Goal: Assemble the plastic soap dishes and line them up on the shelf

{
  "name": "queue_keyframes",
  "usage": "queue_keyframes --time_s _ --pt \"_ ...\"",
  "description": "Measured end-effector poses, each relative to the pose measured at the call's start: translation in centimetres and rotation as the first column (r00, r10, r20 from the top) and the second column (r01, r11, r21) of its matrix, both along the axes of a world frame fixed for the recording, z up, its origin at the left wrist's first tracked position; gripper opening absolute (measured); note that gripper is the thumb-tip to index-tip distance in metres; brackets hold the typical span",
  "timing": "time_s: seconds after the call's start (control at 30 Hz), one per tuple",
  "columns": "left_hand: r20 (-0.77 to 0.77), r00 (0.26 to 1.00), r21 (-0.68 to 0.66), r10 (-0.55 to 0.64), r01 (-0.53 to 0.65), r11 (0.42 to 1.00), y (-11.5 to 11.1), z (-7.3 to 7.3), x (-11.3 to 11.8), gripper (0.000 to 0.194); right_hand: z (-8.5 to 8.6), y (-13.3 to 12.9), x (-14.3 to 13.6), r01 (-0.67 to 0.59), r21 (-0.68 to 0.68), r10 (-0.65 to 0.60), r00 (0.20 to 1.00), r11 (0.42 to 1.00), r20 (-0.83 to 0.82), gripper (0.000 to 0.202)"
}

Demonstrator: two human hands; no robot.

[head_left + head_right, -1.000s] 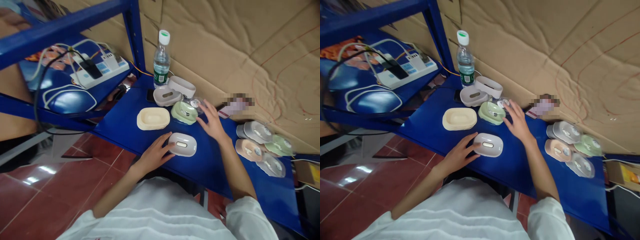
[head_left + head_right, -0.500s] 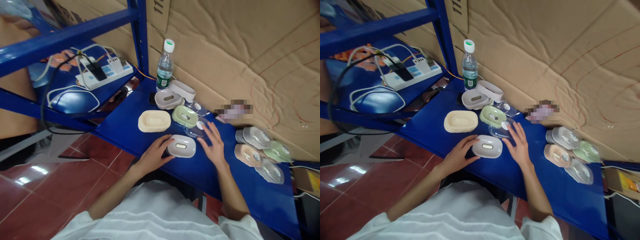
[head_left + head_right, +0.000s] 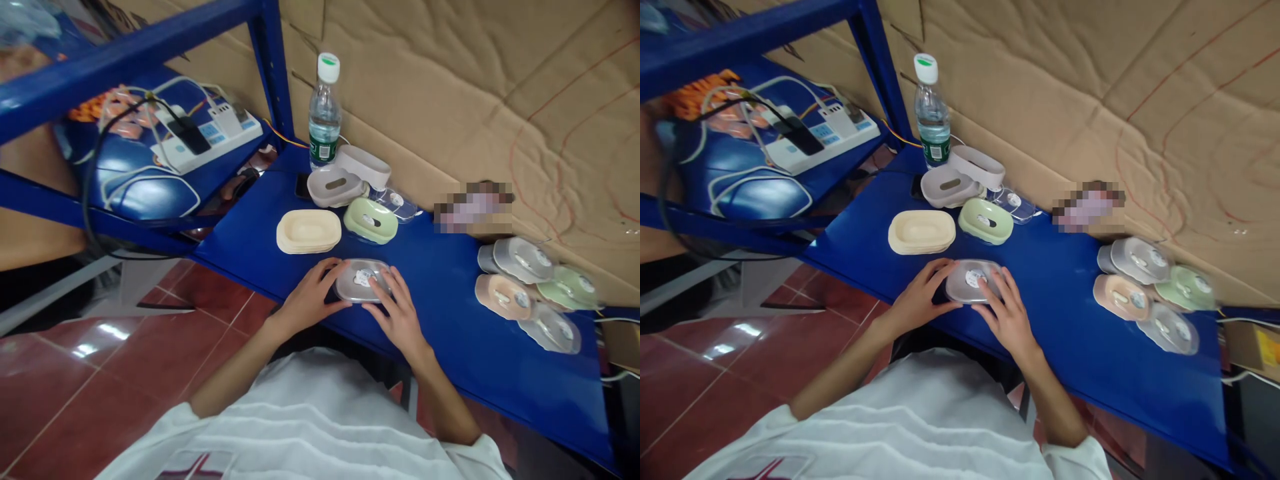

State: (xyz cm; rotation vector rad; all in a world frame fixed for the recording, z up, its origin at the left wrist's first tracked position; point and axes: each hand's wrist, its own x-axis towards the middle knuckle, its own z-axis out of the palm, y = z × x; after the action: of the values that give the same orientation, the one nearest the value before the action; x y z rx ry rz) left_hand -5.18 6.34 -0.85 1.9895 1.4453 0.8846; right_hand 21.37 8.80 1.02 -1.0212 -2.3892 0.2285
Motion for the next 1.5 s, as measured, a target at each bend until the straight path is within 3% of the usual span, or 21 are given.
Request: queue_keyframes --time_s 0.5,0.6,0.67,0.77,0.87,0.93,1.03,1.13,1.23,1.33,1.5 --pt "-0.026 1.000 0.018 0.003 -0.002 1.000 0.0 -0.1 0.1 0.087 -0.3 -0.7 0.1 0.052 0.036 -0.053 0.998 0.998 0.042 0.079" --pt "-0.052 0.998 0.083 -0.021 0.025 0.996 -0.3 0.2 0.1 0.084 -0.1 -1.8 1.2 0.069 0.024 -0.070 0.995 0.997 0.074 0.077" --pt "-0.073 0.997 0.198 -0.002 0.017 0.980 -0.6 0.4 -0.3 0.076 -0.2 -3.5 2.9 0.136 0.016 -0.137 0.986 0.991 0.096 0.072" --pt "-0.130 0.982 0.366 0.137 -0.081 0.927 -1.0 0.9 -1.9 0.056 -0.6 -7.1 7.6 0.358 0.052 -0.362 0.923 0.932 0.134 0.065" --pt "-0.176 0.911 0.421 0.372 -0.272 0.865 -0.7 1.2 -4.6 0.050 -1.3 -11.3 14.5 0.583 0.160 -0.603 0.788 0.796 0.128 0.063" --pt "-0.200 0.862 0.405 0.465 -0.360 0.841 0.0 1.2 -6.5 0.054 -1.6 -13.8 19.7 0.680 0.233 -0.713 0.693 0.696 0.106 0.065" --pt "-0.232 0.834 0.366 0.500 -0.402 0.840 1.0 0.6 -8.2 0.054 -2.1 -16.0 27.1 0.786 0.301 -0.830 0.556 0.540 0.037 0.067" --pt "-0.236 0.839 0.325 0.489 -0.406 0.854 1.4 -0.2 -8.4 0.050 -2.1 -16.0 31.9 0.845 0.264 -0.869 0.492 0.464 -0.048 0.073" --pt "-0.228 0.844 0.312 0.486 -0.410 0.857 1.5 -0.7 -8.1 0.047 -1.7 -14.4 33.6 0.880 0.179 -0.890 0.453 0.439 -0.047 0.078" --pt "-0.227 0.844 0.310 0.485 -0.410 0.858 1.4 -0.8 -8.0 0.045 -1.3 -12.3 33.1 0.882 0.159 -0.891 0.454 0.444 -0.029 0.075" --pt "-0.236 0.857 0.303 0.458 -0.384 0.873 1.3 -0.7 -8.0 0.035 -1.4 -9.8 29.8 0.828 0.126 -0.833 0.552 0.546 -0.018 0.072"
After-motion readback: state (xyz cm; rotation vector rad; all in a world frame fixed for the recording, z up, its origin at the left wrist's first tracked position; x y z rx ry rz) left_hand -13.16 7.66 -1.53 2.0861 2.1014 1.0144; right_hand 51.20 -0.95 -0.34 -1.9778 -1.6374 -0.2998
